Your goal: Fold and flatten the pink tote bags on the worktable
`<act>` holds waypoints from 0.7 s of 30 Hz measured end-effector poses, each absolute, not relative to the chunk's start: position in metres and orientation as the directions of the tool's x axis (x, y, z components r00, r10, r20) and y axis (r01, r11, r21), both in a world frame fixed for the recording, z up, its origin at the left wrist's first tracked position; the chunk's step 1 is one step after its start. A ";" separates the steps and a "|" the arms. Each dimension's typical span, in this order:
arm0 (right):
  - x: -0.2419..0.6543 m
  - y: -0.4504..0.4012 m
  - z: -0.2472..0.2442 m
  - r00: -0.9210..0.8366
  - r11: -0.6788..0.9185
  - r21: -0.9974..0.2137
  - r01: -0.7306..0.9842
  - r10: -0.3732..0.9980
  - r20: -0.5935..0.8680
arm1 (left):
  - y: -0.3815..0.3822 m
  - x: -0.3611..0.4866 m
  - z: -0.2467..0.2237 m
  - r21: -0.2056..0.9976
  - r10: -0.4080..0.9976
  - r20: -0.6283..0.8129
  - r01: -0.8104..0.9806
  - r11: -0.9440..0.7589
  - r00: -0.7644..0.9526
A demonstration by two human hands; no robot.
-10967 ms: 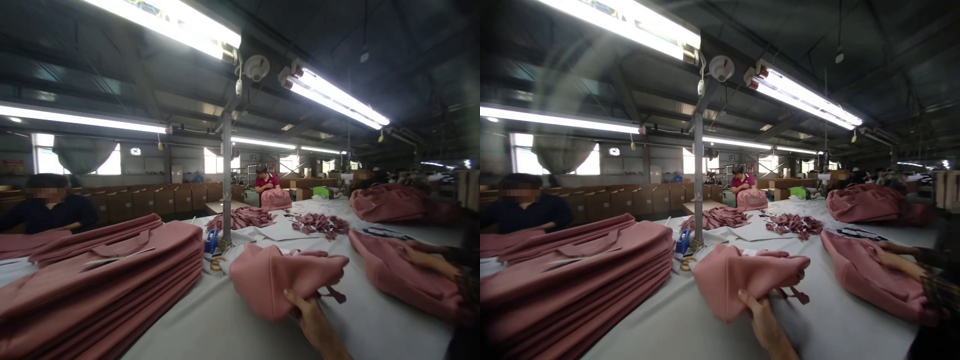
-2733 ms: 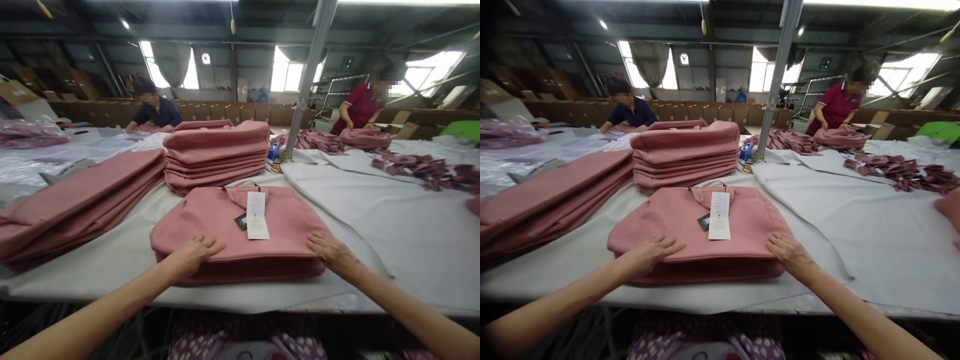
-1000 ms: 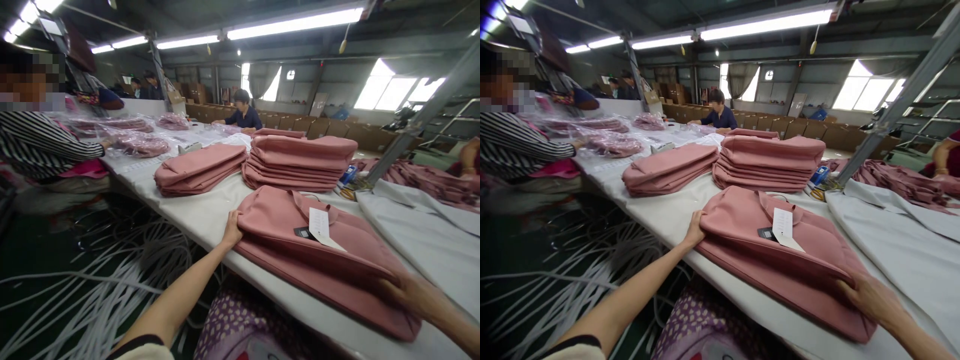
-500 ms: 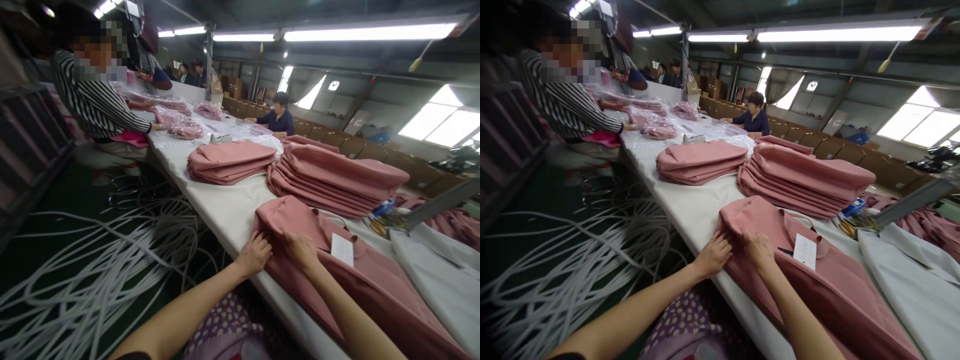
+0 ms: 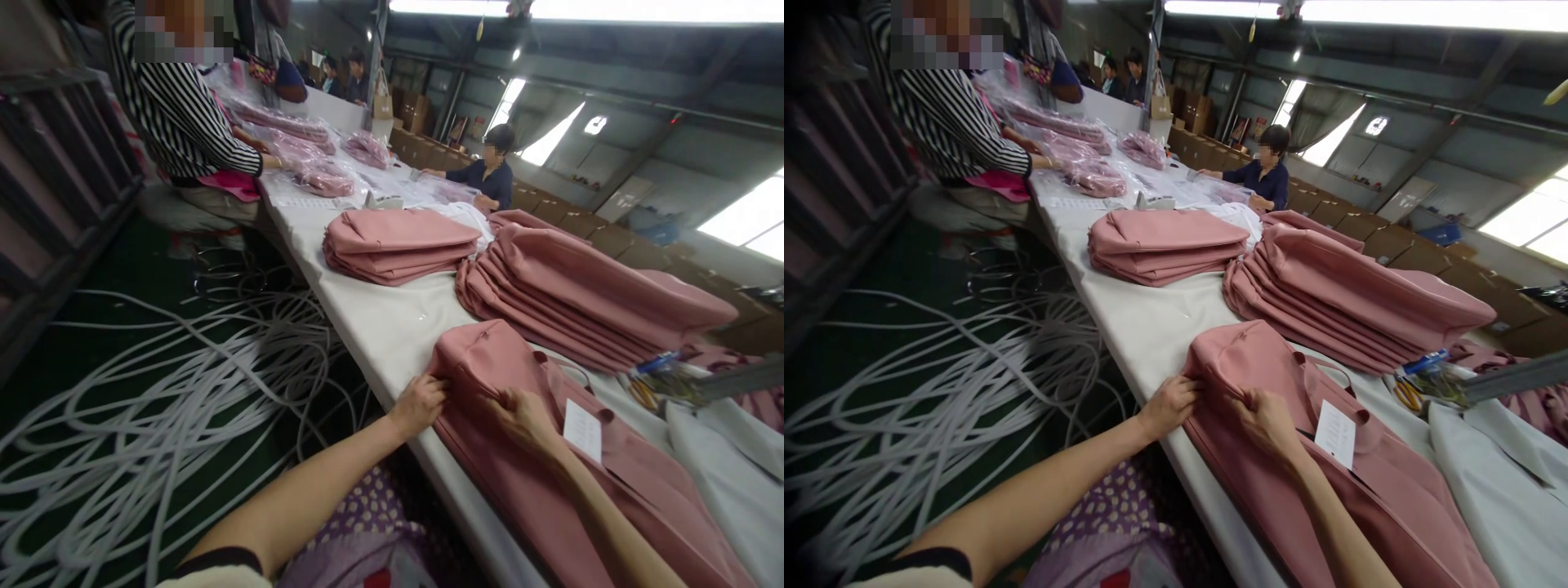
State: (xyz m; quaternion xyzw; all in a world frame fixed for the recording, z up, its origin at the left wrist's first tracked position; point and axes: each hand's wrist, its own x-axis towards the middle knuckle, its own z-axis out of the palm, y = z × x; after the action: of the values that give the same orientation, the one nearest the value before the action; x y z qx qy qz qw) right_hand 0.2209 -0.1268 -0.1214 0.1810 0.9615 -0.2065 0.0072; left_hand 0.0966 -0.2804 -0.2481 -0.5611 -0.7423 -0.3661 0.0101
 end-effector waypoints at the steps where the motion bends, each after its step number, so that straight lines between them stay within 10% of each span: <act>1: 0.222 -0.129 -0.122 -0.934 0.855 -0.380 0.352 0.349 -0.081 | -0.280 0.098 -0.247 0.557 0.810 0.404 0.816 0.151 -0.425; 9: 0.229 -0.145 -0.134 -0.941 0.921 -0.198 0.337 0.334 -0.049 | -0.267 0.083 -0.226 0.646 0.600 0.057 0.487 0.588 -0.798; 21: 0.241 -0.209 -0.212 -0.961 0.858 0.437 0.270 0.213 0.175 | -0.263 0.017 -0.208 0.654 0.819 -0.122 0.575 0.492 -0.561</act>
State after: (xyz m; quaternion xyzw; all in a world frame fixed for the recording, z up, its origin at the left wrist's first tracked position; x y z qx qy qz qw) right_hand 0.2413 -0.2093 -0.2118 0.1256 0.9619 0.2351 -0.0605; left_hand 0.0173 -0.2631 -0.2082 -0.4165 -0.8365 -0.2841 -0.2147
